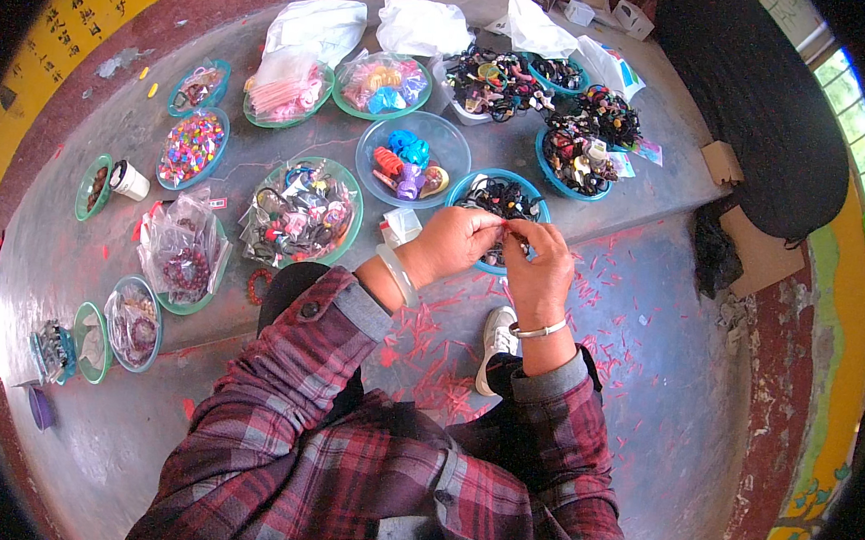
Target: The person sits on the floor surrounded by bowls of small trinkets and hair accessories. They pick up individual items, place them into small clear plastic bags, and then put the filled bags into a larger container.
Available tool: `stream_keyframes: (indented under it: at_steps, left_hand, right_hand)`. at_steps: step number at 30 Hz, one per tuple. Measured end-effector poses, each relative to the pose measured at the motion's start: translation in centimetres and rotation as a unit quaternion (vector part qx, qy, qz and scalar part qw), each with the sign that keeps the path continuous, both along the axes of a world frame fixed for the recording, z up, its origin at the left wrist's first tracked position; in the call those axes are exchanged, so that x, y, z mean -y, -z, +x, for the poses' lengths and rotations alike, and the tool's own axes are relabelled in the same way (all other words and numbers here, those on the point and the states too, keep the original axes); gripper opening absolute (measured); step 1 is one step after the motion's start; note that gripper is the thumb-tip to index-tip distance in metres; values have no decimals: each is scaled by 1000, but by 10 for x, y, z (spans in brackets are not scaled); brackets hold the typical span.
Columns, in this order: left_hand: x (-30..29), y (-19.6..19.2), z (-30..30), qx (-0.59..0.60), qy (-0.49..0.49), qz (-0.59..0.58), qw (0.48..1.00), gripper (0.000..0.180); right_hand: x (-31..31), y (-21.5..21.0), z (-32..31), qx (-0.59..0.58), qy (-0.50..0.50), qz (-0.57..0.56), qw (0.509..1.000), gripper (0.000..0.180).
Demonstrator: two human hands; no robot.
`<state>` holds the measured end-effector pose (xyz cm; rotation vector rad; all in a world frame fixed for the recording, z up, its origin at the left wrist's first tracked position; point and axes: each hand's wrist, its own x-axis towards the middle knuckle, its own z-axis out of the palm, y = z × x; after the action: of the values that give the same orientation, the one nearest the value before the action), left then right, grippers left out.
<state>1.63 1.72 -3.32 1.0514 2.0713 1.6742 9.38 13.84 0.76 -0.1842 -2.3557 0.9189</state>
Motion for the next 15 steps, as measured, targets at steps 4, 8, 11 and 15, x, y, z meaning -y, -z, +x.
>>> stream_keyframes:
  at_steps: [4,8,11,15]
  left_hand:
    - [-1,-3,2,-95,-16,-47,994,22]
    - [-3,2,4,-170,-14,-51,984,19]
    - [-5,3,4,-183,-16,-62,981,16]
    - [-3,-1,6,-161,-12,-51,985,16]
  right_hand:
    - [-2,1,0,-3,-7,105,994,12]
    - [1,-2,2,9,-2,229,973,5]
    - [2,-1,1,5,0,287,958,5]
    - [3,-2,0,1,7,276,961,5]
